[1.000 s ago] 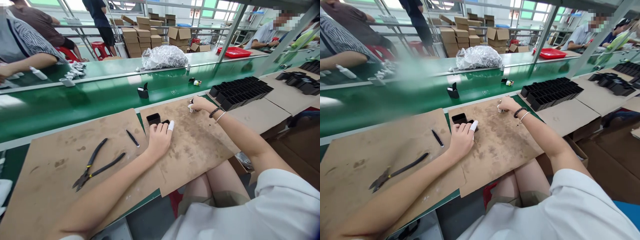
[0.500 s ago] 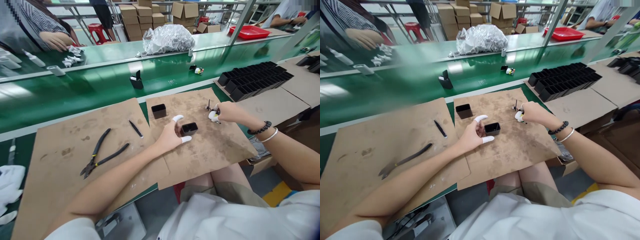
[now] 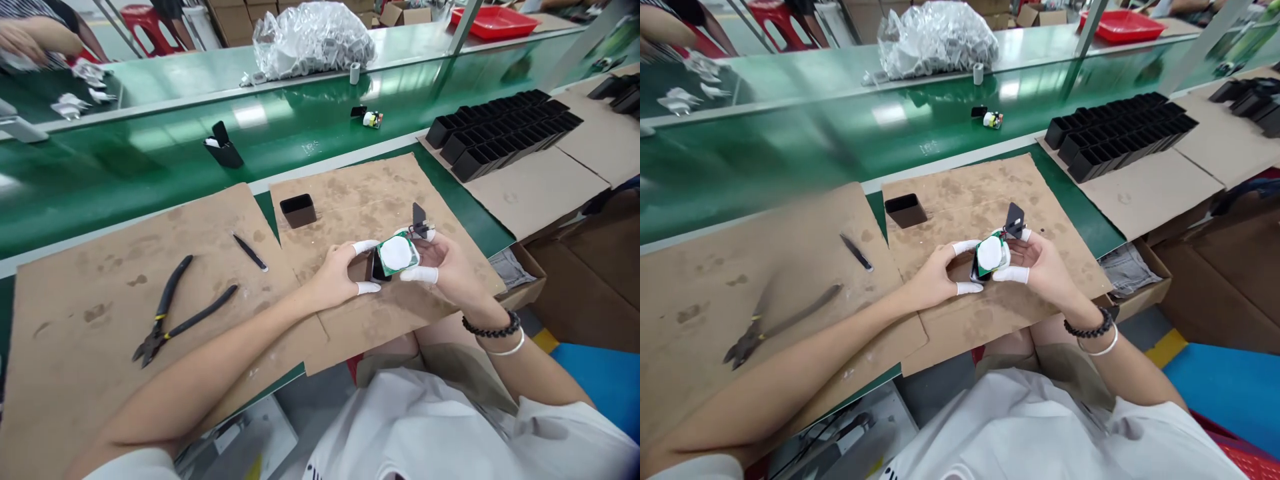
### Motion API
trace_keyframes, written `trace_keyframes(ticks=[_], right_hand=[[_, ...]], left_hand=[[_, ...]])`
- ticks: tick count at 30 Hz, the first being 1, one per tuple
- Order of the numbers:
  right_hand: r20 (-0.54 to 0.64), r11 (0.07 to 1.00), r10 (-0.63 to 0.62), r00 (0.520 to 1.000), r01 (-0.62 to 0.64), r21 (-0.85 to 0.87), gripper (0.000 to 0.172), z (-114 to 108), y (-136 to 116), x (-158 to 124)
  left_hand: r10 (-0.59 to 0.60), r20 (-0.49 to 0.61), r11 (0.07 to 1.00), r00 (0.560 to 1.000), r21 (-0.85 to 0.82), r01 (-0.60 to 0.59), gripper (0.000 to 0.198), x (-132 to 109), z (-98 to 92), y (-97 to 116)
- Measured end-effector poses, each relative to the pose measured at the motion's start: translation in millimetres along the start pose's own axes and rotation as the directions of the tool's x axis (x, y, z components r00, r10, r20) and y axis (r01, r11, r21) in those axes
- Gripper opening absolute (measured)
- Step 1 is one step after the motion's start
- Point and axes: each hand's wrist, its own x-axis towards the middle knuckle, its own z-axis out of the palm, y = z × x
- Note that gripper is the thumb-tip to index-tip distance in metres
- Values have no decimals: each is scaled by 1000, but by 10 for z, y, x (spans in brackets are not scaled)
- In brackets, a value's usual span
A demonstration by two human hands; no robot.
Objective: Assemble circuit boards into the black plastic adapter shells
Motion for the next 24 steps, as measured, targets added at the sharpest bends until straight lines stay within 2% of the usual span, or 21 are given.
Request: trace_keyframes(ticks=[2, 5, 8, 13, 24], right_hand=[[-67, 969, -166, 984, 150, -197, 56, 69, 24, -107], [-48, 825, -377, 925, 312, -471, 45, 87, 24, -211], [13, 749, -455, 890, 391, -534, 40, 74, 4, -249], [54, 748, -462, 885, 421, -513, 45, 60, -1, -252], [31, 770, -401, 916, 355, -530, 51, 70, 45, -273]], left_hand=[[38, -43, 999, 998, -20, -39, 69, -15, 6, 9], [131, -134, 991, 982, 1, -132, 64, -39, 14, 28], [177, -172, 984, 969, 58, -169, 64, -55, 17, 41], [204, -175, 977, 963, 91, -191, 62, -80, 25, 64], [230, -172, 970, 958, 121, -212, 61, -81, 33, 66]])
